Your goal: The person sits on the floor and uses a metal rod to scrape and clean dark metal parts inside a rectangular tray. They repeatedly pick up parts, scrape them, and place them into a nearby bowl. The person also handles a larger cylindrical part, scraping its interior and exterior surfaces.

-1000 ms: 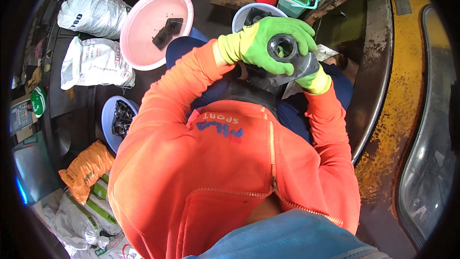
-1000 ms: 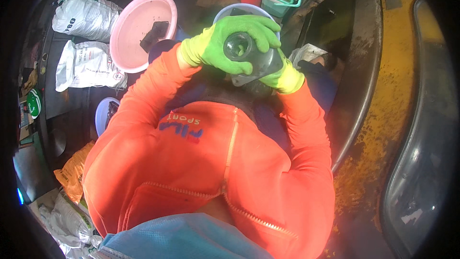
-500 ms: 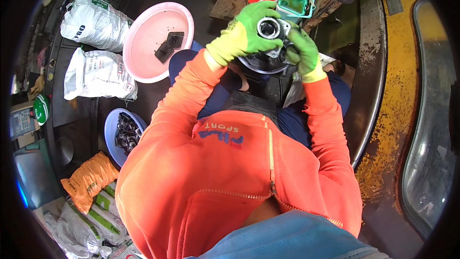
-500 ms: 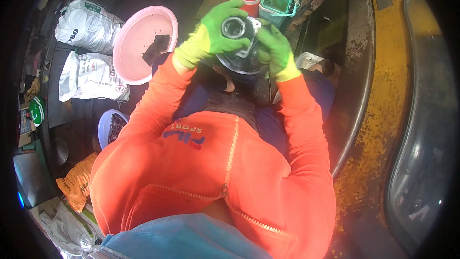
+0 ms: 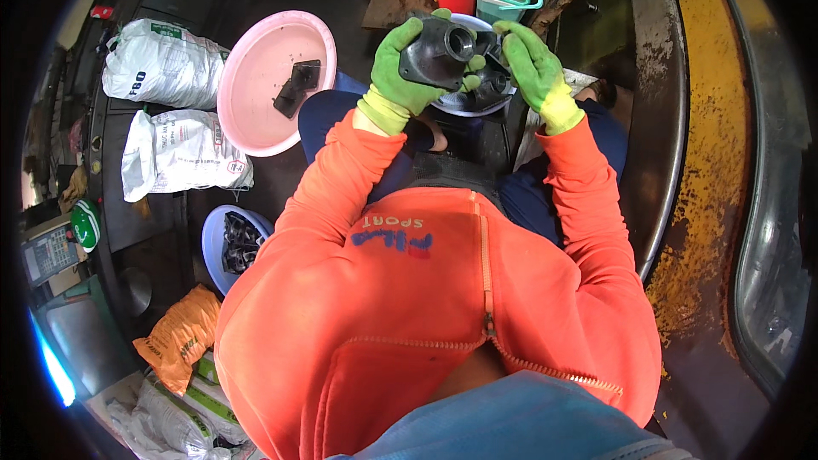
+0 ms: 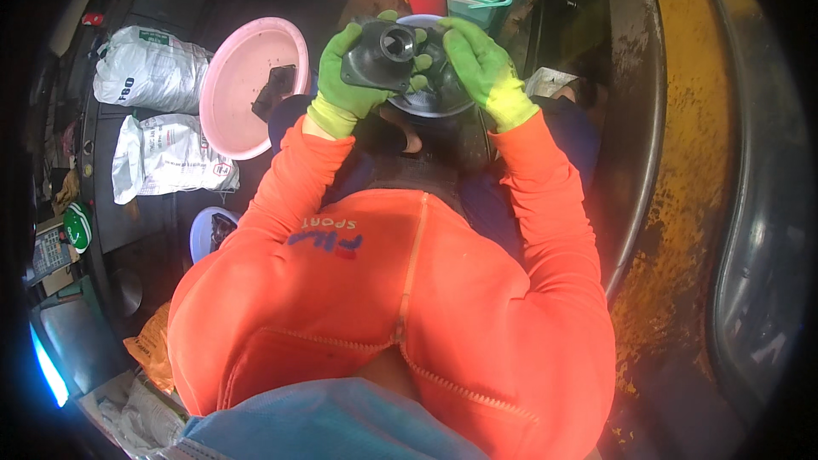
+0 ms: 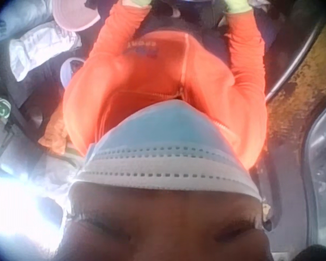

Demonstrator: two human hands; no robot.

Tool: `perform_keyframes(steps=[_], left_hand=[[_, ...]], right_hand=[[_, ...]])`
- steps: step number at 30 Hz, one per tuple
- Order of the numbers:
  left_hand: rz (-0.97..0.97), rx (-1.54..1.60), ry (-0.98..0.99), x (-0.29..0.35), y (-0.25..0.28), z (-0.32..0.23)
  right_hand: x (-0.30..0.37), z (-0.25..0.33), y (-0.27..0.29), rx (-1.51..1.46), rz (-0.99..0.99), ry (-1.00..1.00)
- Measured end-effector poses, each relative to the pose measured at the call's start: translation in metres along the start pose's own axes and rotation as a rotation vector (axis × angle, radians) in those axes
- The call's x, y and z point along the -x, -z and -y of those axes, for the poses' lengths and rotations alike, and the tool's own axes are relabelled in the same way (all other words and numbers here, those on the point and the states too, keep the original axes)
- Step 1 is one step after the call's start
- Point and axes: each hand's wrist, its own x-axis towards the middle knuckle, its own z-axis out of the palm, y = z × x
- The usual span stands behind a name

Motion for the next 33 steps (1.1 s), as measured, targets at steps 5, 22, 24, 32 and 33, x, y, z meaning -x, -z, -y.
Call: perform_keyframes(steps=[5, 22, 24, 32, 33], left_hand=[[-0.109, -0.162, 0.060, 0.002, 0.002, -0.004], [-0.089, -0.306, -0.173, -0.006, -0.010, -0.006], [-0.087, -0.349, -0.222, -0.006, -0.015, -0.004], [0.053, -0.724, -0.504, -0.012, -0.025, 0.000], [0.072, -0.806, -0.552, -0.015, -0.024, -0.001]], right_hand=[[0.002, 0.005, 0.005, 0.578, 0.075, 0.695], [0.013, 0.006, -0.006, 0.246, 0.206, 0.235], [0.014, 0.007, -0.008, 0.118, 0.216, 0.073], [0.028, 0.021, -0.023, -0.428, 0.185, -0.209], [0.030, 0.023, -0.023, -0.470, 0.197, -0.231]])
